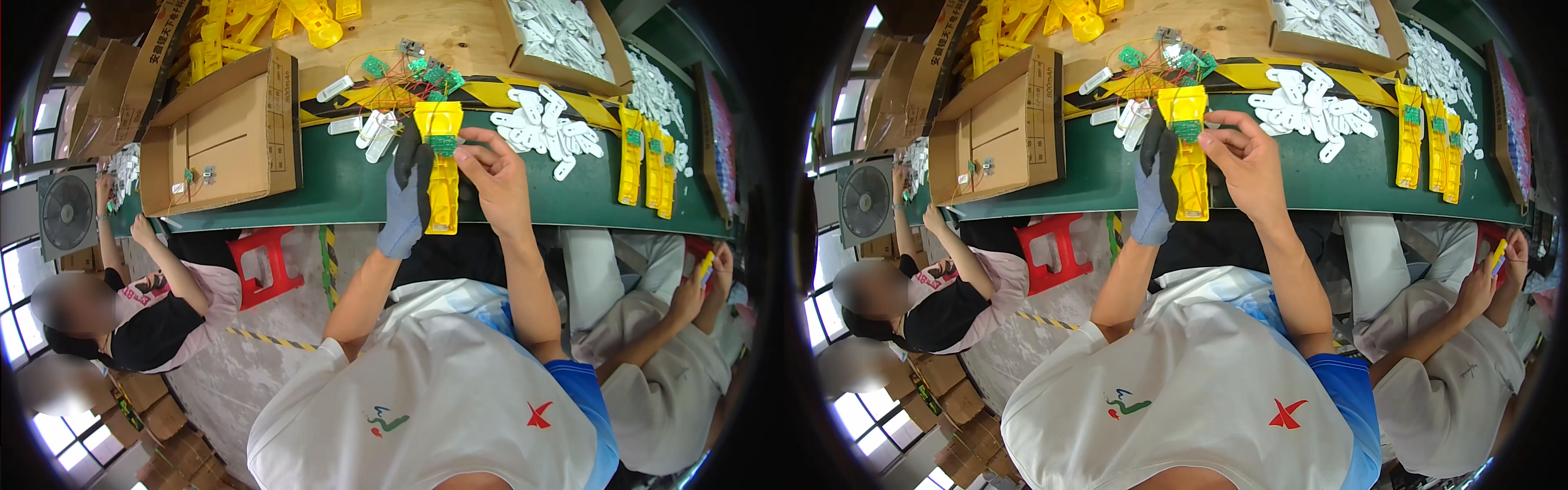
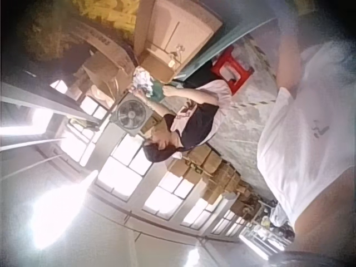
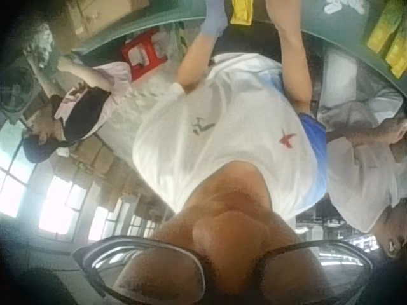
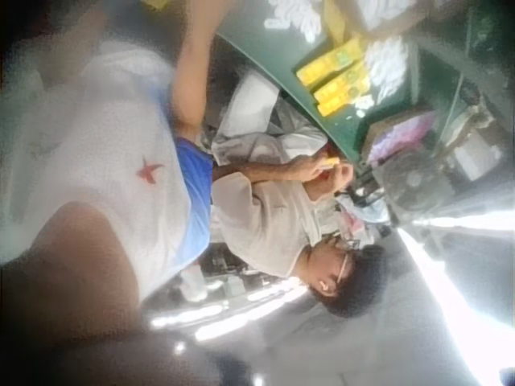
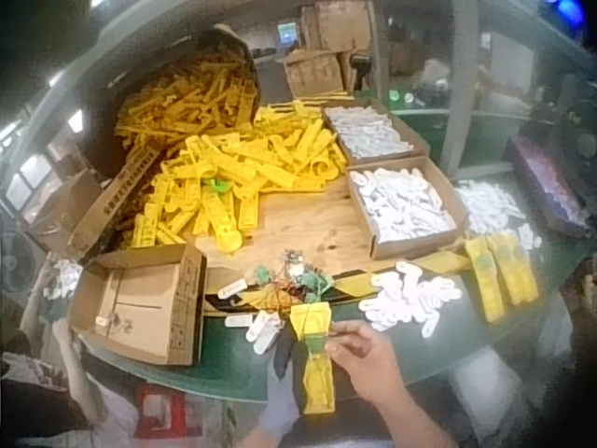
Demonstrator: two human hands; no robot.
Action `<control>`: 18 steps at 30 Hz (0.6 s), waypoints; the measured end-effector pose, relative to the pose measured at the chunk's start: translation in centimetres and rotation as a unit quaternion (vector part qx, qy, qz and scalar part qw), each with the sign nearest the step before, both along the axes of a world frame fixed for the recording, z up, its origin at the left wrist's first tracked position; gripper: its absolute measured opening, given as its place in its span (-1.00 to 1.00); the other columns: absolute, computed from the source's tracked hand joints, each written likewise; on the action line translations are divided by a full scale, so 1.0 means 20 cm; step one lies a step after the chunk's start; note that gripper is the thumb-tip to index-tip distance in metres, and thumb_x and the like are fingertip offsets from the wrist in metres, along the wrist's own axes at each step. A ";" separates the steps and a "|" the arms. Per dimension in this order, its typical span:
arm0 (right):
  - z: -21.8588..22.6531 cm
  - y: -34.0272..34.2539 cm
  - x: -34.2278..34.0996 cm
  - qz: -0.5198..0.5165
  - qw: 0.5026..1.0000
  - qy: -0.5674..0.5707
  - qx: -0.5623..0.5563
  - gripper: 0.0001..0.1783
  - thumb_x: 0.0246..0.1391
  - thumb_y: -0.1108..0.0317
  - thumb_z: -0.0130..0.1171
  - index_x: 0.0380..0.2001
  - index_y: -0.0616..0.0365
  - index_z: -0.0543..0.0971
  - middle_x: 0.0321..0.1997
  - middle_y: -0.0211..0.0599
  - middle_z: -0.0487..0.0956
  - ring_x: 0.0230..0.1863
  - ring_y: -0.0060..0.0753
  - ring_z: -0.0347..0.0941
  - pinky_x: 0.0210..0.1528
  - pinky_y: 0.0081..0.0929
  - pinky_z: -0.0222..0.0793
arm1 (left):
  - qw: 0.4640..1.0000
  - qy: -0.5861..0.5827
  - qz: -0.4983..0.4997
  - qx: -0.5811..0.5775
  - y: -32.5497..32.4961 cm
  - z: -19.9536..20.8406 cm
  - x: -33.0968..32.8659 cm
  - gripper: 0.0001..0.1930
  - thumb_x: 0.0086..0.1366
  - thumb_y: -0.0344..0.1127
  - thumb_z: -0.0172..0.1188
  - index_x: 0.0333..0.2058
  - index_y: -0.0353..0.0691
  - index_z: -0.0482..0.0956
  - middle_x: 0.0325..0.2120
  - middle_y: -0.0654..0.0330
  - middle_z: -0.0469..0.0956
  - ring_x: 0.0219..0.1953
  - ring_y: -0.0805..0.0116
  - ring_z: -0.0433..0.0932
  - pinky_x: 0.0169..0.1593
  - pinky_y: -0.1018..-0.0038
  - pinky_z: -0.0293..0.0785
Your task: Assembling electronic components into yellow plastic housings on a production line.
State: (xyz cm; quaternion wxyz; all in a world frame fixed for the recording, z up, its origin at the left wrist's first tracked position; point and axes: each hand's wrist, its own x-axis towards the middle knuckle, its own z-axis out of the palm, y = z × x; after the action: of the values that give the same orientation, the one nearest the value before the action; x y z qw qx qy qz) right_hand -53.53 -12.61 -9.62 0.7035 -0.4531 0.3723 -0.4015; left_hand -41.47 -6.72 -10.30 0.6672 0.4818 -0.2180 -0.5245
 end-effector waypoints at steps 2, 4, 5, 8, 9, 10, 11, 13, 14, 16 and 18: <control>0.01 0.00 0.00 -0.009 1.000 -0.003 0.001 -0.64 0.14 0.48 0.21 0.00 0.32 0.46 -0.25 -0.28 0.65 -0.21 -0.67 0.51 -0.10 -0.67 0.41 | 1.000 0.004 0.000 -0.023 -0.02 -0.01 -0.01 -0.66 0.42 -0.22 0.02 0.08 -0.25 0.34 -0.37 0.18 0.53 -0.54 0.47 0.55 -0.50 0.54 0.52; 0.00 0.00 -0.01 -0.027 0.999 -0.023 -0.002 -0.59 0.14 0.49 0.21 0.06 0.31 0.44 -0.25 -0.28 0.64 -0.21 -0.66 0.51 -0.08 -0.67 0.41 | 1.000 -0.011 0.009 -0.015 -0.02 -0.03 -0.02 -0.66 0.42 -0.25 0.01 0.09 -0.25 0.33 -0.37 0.18 0.53 -0.54 0.48 0.54 -0.50 0.54 0.53; 0.00 0.00 0.00 -0.026 1.000 -0.017 -0.003 -0.59 0.14 0.49 0.21 0.06 0.31 0.44 -0.25 -0.28 0.64 -0.21 -0.66 0.51 -0.08 -0.67 0.41 | 0.999 -0.031 0.016 -0.006 -0.02 -0.04 -0.03 -0.65 0.42 -0.27 0.00 0.11 -0.25 0.31 -0.37 0.18 0.53 -0.53 0.48 0.54 -0.50 0.54 0.53; 0.00 -0.01 0.01 0.009 1.000 -0.014 0.005 -0.56 0.15 0.52 0.19 0.10 0.30 0.42 -0.23 -0.27 0.64 -0.18 -0.64 0.51 -0.04 -0.66 0.39 | 0.999 -0.050 0.019 -0.010 -0.03 -0.09 0.00 -0.59 0.42 -0.20 0.01 0.15 -0.24 0.29 -0.34 0.19 0.52 -0.50 0.49 0.53 -0.50 0.53 0.54; 0.00 -0.01 0.02 0.009 1.000 -0.010 0.004 -0.56 0.15 0.52 0.19 0.10 0.30 0.42 -0.23 -0.27 0.64 -0.18 -0.64 0.51 -0.04 -0.66 0.39 | 0.998 -0.065 0.021 -0.011 -0.04 -0.07 0.01 -0.56 0.42 -0.16 0.02 0.18 -0.24 0.28 -0.33 0.19 0.52 -0.49 0.50 0.53 -0.50 0.53 0.55; 0.00 -0.01 0.02 0.006 1.000 -0.011 0.003 -0.55 0.15 0.52 0.18 0.12 0.30 0.41 -0.23 -0.27 0.63 -0.18 -0.64 0.51 -0.04 -0.66 0.39 | 0.998 -0.063 0.022 -0.012 -0.04 -0.05 0.01 -0.56 0.42 -0.16 0.02 0.18 -0.24 0.28 -0.33 0.19 0.52 -0.49 0.50 0.53 -0.50 0.53 0.55; 0.00 -0.01 0.03 0.004 1.000 -0.012 0.002 -0.54 0.15 0.52 0.18 0.13 0.30 0.40 -0.23 -0.28 0.63 -0.19 -0.64 0.51 -0.04 -0.66 0.40 | 1.000 -0.020 0.013 -0.012 -0.03 -0.02 0.01 -0.55 0.42 -0.17 0.02 0.19 -0.23 0.27 -0.32 0.19 0.52 -0.49 0.50 0.53 -0.50 0.54 0.54; 0.01 -0.01 0.03 -0.001 1.000 -0.006 -0.004 -0.54 0.16 0.52 0.17 0.14 0.30 0.40 -0.24 -0.29 0.63 -0.19 -0.64 0.51 -0.05 -0.66 0.39 | 0.999 0.028 0.004 -0.021 -0.03 0.00 0.01 -0.55 0.42 -0.17 0.01 0.20 -0.22 0.27 -0.32 0.20 0.52 -0.48 0.51 0.53 -0.49 0.54 0.54; 0.02 -0.01 0.04 -0.007 1.000 -0.004 -0.006 -0.54 0.17 0.52 0.16 0.15 0.31 0.40 -0.24 -0.30 0.62 -0.20 -0.65 0.51 -0.05 -0.66 0.39 | 0.999 0.015 0.010 -0.031 -0.04 -0.02 0.01 -0.55 0.42 -0.18 0.02 0.20 -0.21 0.26 -0.32 0.21 0.52 -0.46 0.52 0.53 -0.46 0.55 0.53; 0.01 0.00 0.03 -0.015 1.000 -0.003 -0.015 -0.54 0.17 0.51 0.16 0.15 0.30 0.40 -0.25 -0.32 0.62 -0.20 -0.66 0.50 -0.06 -0.65 0.39 | 0.999 0.022 0.002 -0.042 -0.03 0.00 0.00 -0.55 0.41 -0.22 0.03 0.21 -0.19 0.26 -0.29 0.24 0.52 -0.36 0.57 0.52 -0.36 0.59 0.49; 0.01 0.00 0.03 -0.025 0.999 0.009 -0.023 -0.55 0.17 0.51 0.16 0.14 0.29 0.42 -0.27 -0.35 0.61 -0.22 -0.67 0.50 -0.08 -0.65 0.39 | 0.999 0.043 0.016 -0.016 -0.02 0.00 -0.03 -0.63 0.42 -0.24 0.01 0.13 -0.23 0.30 -0.30 0.22 0.50 -0.39 0.54 0.52 -0.39 0.57 0.50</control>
State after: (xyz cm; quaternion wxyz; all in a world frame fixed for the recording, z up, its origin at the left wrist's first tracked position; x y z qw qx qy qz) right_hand -52.92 -12.58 -9.33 0.6790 -0.4634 0.3806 -0.4235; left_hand -42.02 -7.03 -10.39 0.6915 0.4518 -0.1900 -0.5306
